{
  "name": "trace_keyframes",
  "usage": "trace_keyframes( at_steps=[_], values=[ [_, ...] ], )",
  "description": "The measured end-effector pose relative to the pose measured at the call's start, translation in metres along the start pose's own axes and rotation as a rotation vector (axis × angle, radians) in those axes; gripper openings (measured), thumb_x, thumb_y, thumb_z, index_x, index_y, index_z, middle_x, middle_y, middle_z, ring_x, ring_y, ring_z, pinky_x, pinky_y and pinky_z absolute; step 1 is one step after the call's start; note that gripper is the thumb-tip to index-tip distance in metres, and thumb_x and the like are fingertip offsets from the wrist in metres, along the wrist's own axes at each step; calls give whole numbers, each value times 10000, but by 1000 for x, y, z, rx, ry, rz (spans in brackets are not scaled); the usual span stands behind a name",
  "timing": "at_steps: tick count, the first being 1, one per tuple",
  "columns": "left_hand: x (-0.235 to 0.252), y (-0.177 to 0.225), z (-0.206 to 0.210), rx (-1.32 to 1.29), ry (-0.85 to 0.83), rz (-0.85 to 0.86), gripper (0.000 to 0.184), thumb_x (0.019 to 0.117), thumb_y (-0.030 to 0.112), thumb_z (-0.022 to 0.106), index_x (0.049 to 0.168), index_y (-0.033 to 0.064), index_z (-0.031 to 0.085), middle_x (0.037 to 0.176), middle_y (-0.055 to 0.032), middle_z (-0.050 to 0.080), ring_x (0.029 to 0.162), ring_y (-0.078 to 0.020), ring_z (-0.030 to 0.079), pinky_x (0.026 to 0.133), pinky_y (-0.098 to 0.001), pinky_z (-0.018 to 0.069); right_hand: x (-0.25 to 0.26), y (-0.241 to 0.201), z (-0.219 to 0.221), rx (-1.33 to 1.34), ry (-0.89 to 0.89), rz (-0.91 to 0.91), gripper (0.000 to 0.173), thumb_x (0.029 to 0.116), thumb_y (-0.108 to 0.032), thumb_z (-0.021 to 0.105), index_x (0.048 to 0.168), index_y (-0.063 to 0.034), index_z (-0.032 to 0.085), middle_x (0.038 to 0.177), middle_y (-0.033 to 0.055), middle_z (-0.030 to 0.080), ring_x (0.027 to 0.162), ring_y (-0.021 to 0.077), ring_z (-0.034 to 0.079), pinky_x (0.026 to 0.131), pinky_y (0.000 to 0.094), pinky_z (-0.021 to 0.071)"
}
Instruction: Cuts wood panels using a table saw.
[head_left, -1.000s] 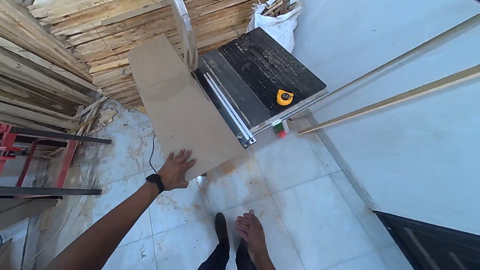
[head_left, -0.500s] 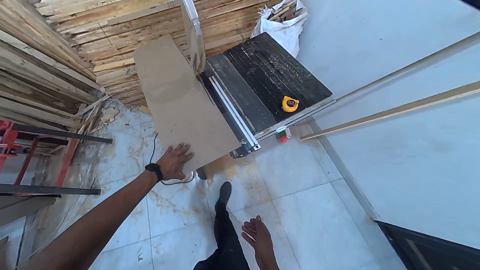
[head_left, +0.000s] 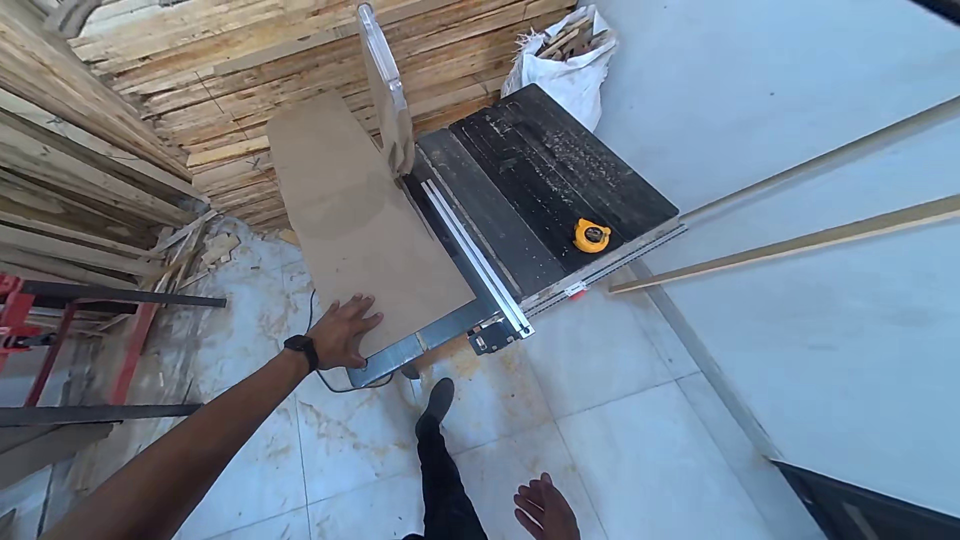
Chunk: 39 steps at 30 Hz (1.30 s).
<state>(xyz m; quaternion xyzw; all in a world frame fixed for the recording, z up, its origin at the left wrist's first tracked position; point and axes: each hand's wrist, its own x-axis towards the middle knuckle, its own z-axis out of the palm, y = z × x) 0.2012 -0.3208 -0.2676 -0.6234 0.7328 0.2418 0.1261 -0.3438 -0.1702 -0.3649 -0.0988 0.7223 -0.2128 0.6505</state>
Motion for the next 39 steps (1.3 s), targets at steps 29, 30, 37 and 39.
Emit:
trace_keyframes(
  at_steps=[29, 30, 37, 39],
  values=[
    [54, -104, -42, 0, 45, 19, 1028, 696, 776, 763, 1582, 494, 326, 1743, 27, 75, 1603, -210, 51, 1246, -624, 210, 25, -40, 77, -38, -29, 18, 571, 1086, -510, 404, 1312, -4, 540, 1081, 200, 711, 944, 335, 733, 781, 505, 623],
    [57, -108, -44, -4, 52, 23, 1025, 697, 769, 768, 1582, 486, 335, 1743, 22, 78, 1602, -211, 57, 1245, -625, 211, 25, -43, 78, -40, -32, 16, 572, 1087, -511, 400, 1310, -3, 540, 1084, 201, 711, 948, 337, 732, 783, 506, 623],
    [81, -152, -64, -36, 54, 20, 1043, 688, 730, 811, 1583, 481, 337, 1742, -3, 91, 1602, -236, 79, 1241, -632, 214, 32, -46, 83, -55, -12, 41, 568, 1090, -509, 390, 1296, -2, 541, 1072, 195, 711, 937, 330, 732, 782, 502, 622],
    [88, -166, -70, -42, 64, 23, 1047, 678, 722, 824, 1580, 473, 353, 1742, -9, 96, 1601, -238, 83, 1240, -635, 210, 38, -43, 85, -53, -3, 46, 565, 1087, -511, 401, 1283, -3, 551, 1058, 193, 714, 931, 329, 733, 776, 501, 623]
  ],
)
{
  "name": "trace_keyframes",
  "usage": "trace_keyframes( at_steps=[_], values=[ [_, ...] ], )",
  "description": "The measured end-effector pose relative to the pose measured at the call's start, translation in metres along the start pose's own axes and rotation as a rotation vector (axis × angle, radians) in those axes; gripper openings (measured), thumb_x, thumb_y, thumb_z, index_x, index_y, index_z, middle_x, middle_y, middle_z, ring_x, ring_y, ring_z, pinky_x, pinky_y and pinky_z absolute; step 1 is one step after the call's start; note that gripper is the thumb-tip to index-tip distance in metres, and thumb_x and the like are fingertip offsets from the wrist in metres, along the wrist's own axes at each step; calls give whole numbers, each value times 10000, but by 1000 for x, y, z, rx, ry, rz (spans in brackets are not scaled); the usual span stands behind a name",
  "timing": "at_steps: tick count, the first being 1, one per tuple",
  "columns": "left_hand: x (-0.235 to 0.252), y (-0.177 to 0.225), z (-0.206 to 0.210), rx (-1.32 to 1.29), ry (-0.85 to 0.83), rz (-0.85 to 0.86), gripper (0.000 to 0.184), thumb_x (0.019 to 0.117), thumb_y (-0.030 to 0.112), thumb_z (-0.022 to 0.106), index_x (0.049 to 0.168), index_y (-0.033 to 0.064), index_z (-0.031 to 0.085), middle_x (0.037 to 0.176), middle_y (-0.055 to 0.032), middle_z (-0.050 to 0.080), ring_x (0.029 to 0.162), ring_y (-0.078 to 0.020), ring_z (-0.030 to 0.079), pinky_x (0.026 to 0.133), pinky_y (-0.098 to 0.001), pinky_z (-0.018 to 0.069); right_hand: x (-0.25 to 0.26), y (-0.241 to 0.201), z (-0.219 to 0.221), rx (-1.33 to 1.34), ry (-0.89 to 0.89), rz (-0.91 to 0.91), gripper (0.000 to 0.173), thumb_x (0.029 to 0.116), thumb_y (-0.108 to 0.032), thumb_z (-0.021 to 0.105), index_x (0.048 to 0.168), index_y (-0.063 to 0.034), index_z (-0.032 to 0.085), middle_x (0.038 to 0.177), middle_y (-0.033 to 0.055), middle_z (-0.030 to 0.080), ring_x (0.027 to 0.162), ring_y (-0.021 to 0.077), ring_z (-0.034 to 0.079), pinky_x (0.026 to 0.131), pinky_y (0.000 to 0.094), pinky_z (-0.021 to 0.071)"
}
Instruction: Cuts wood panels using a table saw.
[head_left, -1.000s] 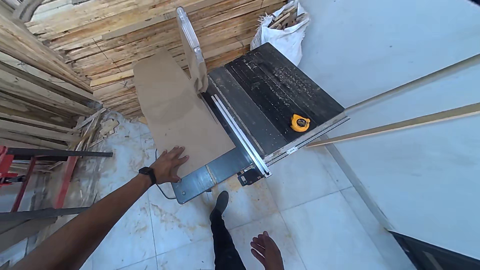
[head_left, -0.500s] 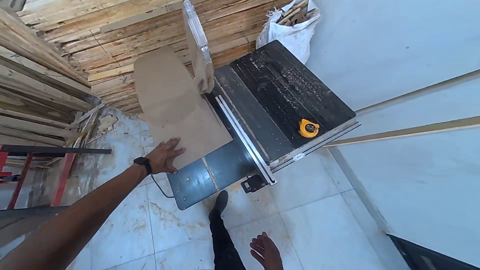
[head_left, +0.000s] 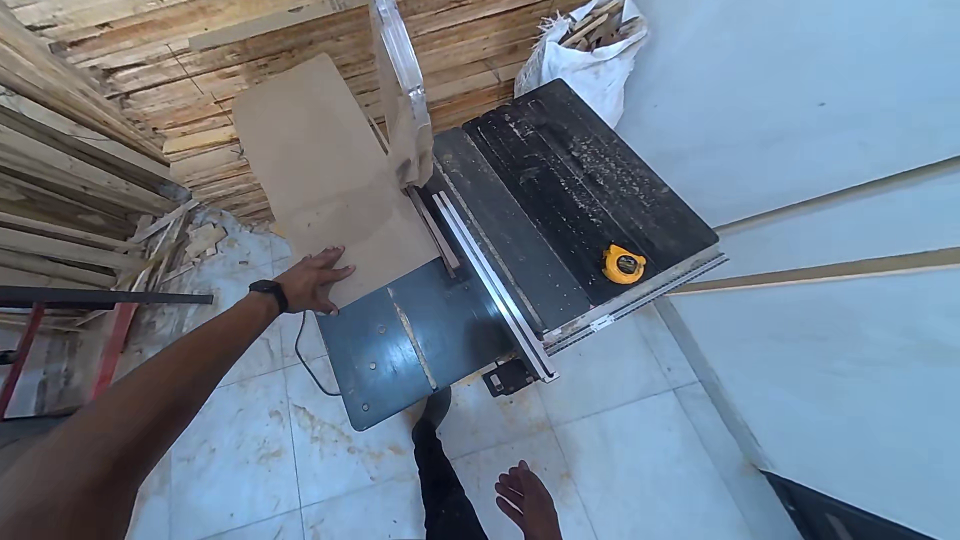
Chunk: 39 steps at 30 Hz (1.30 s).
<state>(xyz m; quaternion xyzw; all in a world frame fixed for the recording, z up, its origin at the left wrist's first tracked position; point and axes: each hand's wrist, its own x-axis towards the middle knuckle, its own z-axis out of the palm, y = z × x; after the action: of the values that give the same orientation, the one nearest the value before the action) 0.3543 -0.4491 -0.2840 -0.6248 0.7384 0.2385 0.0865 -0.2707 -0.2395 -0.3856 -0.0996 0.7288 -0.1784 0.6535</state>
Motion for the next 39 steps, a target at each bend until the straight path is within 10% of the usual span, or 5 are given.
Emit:
trace_keyframes(
  at_steps=[15, 19, 25, 30, 39],
  values=[
    [-47, -4, 15, 20, 47, -4, 922, 703, 885, 647, 1526, 603, 341, 1727, 150, 98, 1602, -184, 29, 1198, -744, 155, -10, -78, -16, 171, 198, -333, 462, 1103, -398, 406, 1242, -5, 605, 1023, 170, 741, 878, 310, 744, 715, 479, 627],
    [-74, 29, 55, -190, 315, -183, 570, 833, 817, 578, 1335, 549, 618, 1655, 226, 295, 1601, -223, 69, 1200, -749, 114, -23, -83, -50, 150, 253, -308, 460, 1099, -405, 417, 1234, -2, 594, 1001, 165, 736, 844, 292, 742, 688, 453, 623],
    [-83, 67, 103, -853, 704, -878, 1465, 554, 586, 960, 1664, 160, 105, 1701, -205, 137, 1535, -368, 276, 1174, -567, 400, -15, -61, -15, 137, 181, -240, 479, 1093, -430, 425, 1230, -13, 617, 1016, 155, 743, 867, 293, 741, 693, 458, 620],
    [-102, 89, 90, -1407, 842, -969, 659, 797, 335, 901, 1332, 66, 624, 1094, -166, 748, 942, -290, 750, 819, -514, 634, -7, -46, 80, 190, 40, -228, 412, 1098, -355, 440, 1252, -8, 602, 1027, 167, 742, 888, 299, 741, 700, 460, 621],
    [-235, 123, 39, -1641, 870, -754, 503, 1002, 274, 675, 1419, 35, 528, 1256, -175, 688, 1107, -282, 700, 920, -506, 604, -5, -31, 166, 402, -147, -257, 340, 1059, -215, 537, 1340, -34, 596, 1246, 165, 697, 1087, 308, 697, 846, 505, 596]
  ],
)
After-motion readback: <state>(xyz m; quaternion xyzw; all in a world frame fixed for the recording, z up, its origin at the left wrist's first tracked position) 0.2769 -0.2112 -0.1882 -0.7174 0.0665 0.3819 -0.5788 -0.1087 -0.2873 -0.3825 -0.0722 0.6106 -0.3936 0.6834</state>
